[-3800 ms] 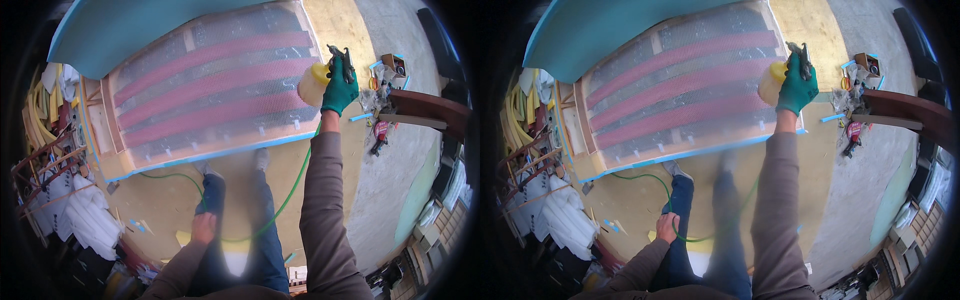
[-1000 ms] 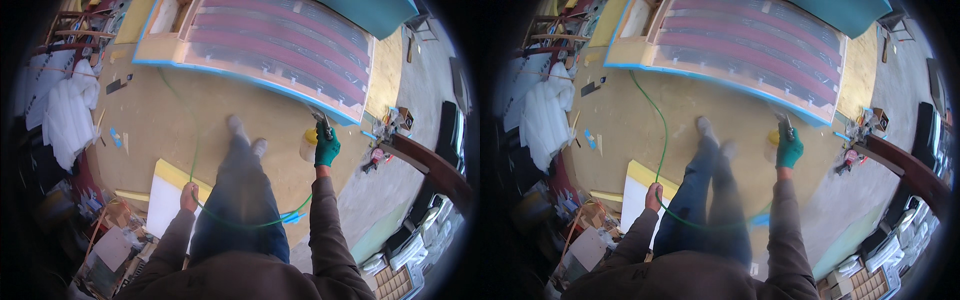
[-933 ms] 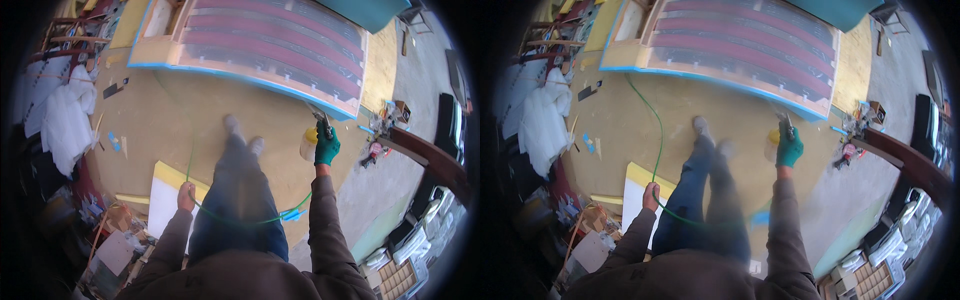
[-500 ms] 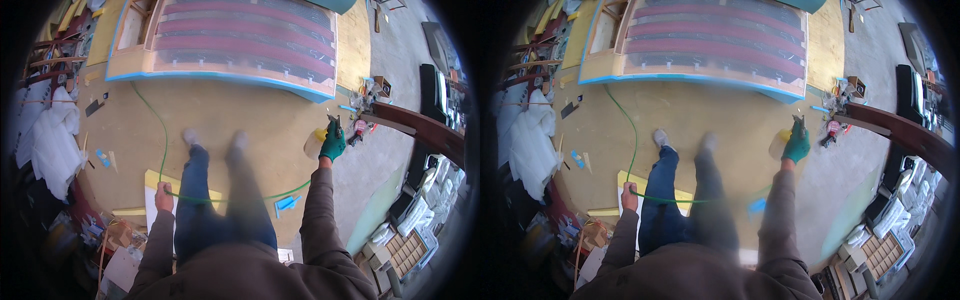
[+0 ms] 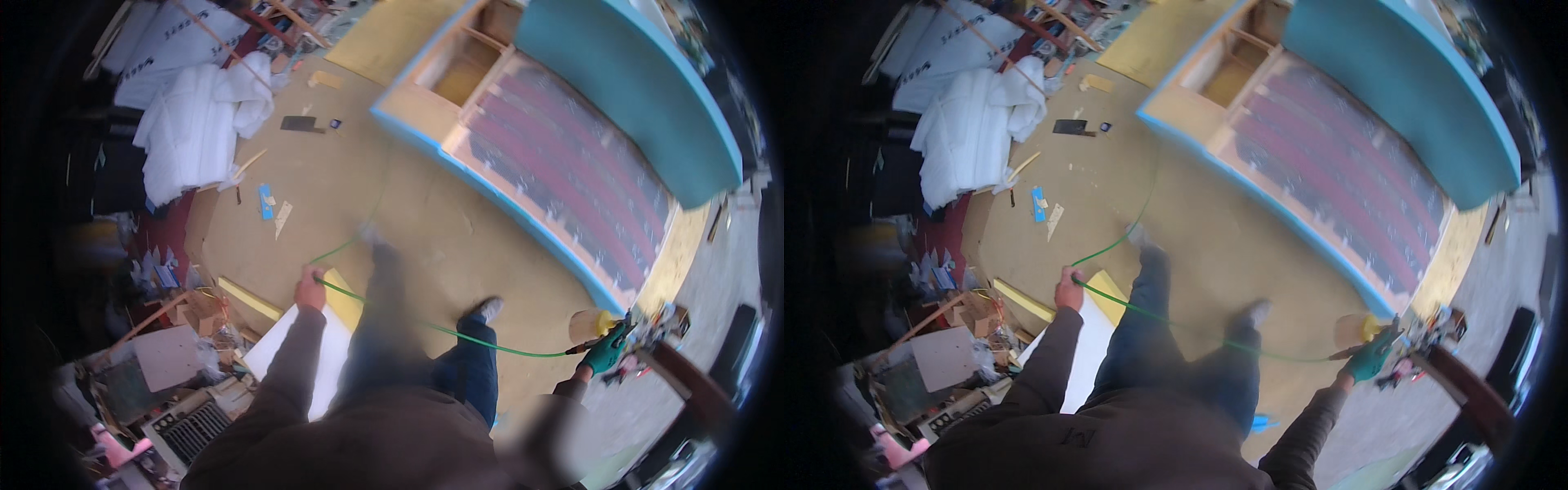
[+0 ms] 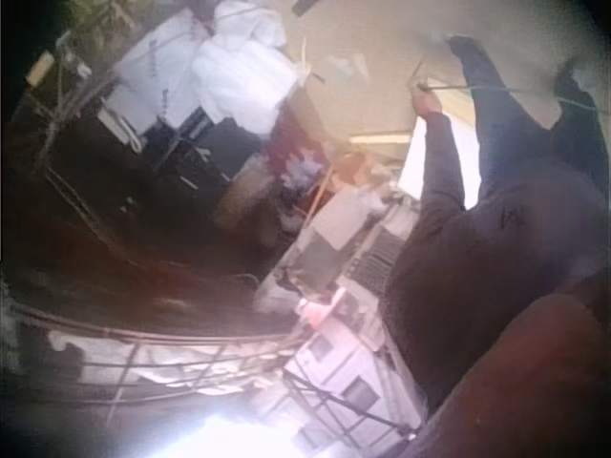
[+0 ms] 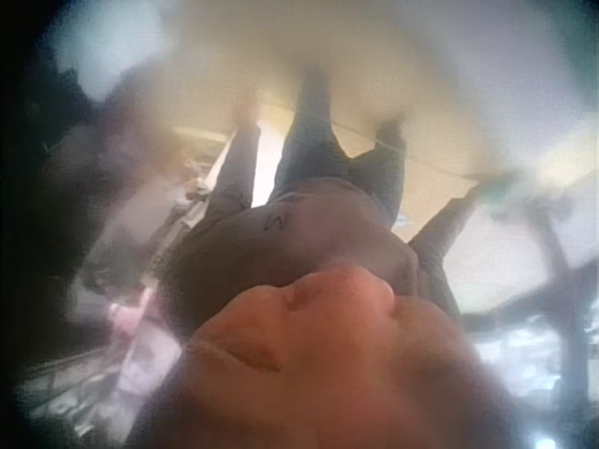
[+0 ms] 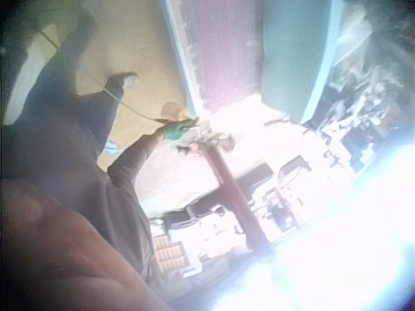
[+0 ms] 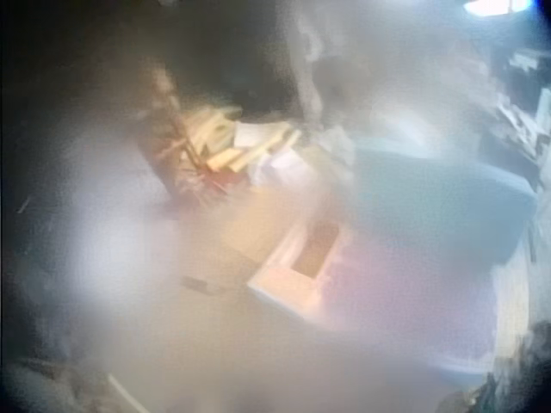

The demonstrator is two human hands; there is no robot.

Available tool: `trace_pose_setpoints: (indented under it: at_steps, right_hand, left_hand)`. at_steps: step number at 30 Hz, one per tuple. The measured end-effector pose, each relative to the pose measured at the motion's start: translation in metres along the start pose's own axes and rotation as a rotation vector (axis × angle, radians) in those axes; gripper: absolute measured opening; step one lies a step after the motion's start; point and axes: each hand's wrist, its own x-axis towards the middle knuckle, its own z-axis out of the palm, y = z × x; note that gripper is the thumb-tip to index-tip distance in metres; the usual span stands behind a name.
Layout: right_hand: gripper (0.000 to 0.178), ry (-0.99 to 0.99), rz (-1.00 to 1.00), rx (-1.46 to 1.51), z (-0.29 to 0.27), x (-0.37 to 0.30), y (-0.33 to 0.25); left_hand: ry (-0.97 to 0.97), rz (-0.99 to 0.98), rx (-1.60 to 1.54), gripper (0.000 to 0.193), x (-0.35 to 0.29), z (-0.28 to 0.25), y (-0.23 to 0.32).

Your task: The person cuts a yellow foam sheet to size, sprays adhesive onto a wooden frame, peels the backing from the foam, and adheres the foam to the frame. They then place the assembled piece onto a larger blue upholstered structure.

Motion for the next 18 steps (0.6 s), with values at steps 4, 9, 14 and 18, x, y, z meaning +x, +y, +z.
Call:
trace_pose_setpoints:
  at_steps: [4, 9, 14, 18]
  right_hand:
    - [0.054, -0.151, -0.095, 0.123, 0.074, -0.057, -0.136]
    - [0.043, -0.455, -0.356, 0.544, 0.195, -0.123, -0.305]
    - [0.044, -0.667, -0.685, 0.646, 0.277, -0.209, -0.497]
    - [0.043, -0.923, -0.367, 1.016, 0.331, -0.248, -0.643]
  left_hand:
    - [0.155, -0.073, -0.188, 0.025, 0.197, -0.068, -0.027]
    - [0.506, 0.609, -0.669, 0.037, 0.413, -0.319, 0.103]
    - [1.032, 1.179, -0.458, 0.042, 0.445, -0.515, 0.160]
    - [0.493, 0.660, -0.358, 0.072, 0.493, -0.494, 0.085]
